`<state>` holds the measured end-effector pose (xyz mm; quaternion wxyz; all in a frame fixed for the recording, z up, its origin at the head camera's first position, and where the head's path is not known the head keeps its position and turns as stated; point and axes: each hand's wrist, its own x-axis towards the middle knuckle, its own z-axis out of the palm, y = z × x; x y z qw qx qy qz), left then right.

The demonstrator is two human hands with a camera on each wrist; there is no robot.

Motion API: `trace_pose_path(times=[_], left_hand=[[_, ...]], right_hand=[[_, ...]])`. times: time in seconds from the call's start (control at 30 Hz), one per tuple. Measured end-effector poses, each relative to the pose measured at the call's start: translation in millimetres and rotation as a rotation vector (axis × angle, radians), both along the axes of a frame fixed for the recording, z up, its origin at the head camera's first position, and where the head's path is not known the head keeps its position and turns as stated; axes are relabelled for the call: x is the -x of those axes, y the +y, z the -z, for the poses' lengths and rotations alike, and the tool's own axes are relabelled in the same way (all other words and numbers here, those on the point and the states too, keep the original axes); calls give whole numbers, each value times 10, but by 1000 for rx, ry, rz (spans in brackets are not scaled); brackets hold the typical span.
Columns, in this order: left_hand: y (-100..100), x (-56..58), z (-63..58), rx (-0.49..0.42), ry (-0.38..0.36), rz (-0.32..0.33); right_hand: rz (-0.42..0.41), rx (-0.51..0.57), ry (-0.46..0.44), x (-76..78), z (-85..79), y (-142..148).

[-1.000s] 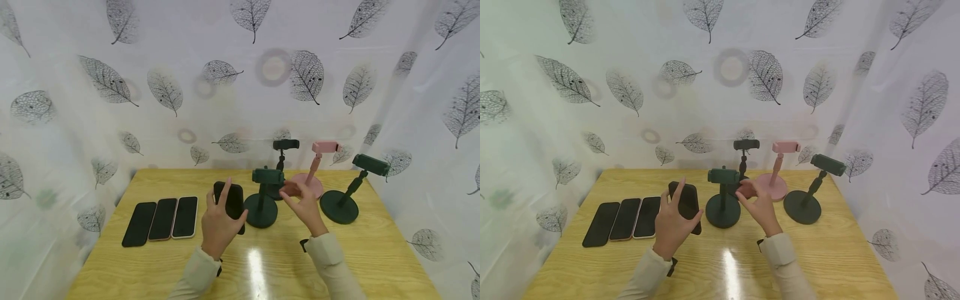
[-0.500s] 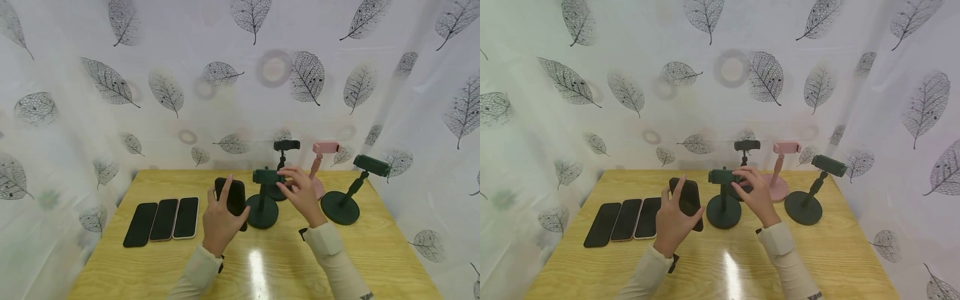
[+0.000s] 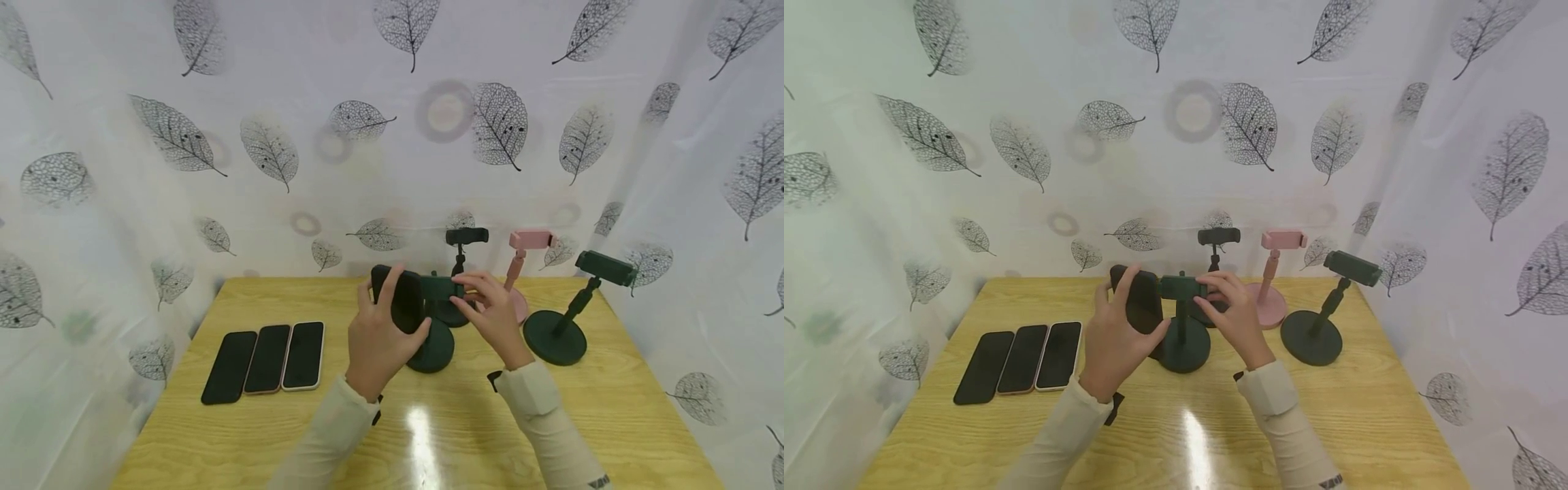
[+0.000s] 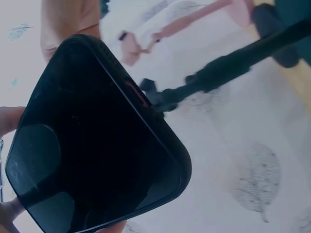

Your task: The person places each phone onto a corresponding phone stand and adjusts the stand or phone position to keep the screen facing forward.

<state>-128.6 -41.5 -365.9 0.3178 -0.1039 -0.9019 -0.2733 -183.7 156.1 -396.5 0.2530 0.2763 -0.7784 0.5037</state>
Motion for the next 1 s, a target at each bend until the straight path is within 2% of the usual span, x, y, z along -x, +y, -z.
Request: trace_pose_path(times=[0.17,0.33,0.43,0.8,1.0], left_hand=[[134,61,-197,22,37,22],[294,134,-380,34,62,45],[380,182,-449,31,58,67],[610,350,-492,29,40,94],[624,437,-488,-8,-45,115]], right_hand=[[-1,-12,-17,-49,-96,-18],[-8,-3,27,-136,-241,-57],[-4,7,44,-158,-277,-75],[104,-25,79,-164,-285,-86],[166,-61,52,-42,-109,-31]])
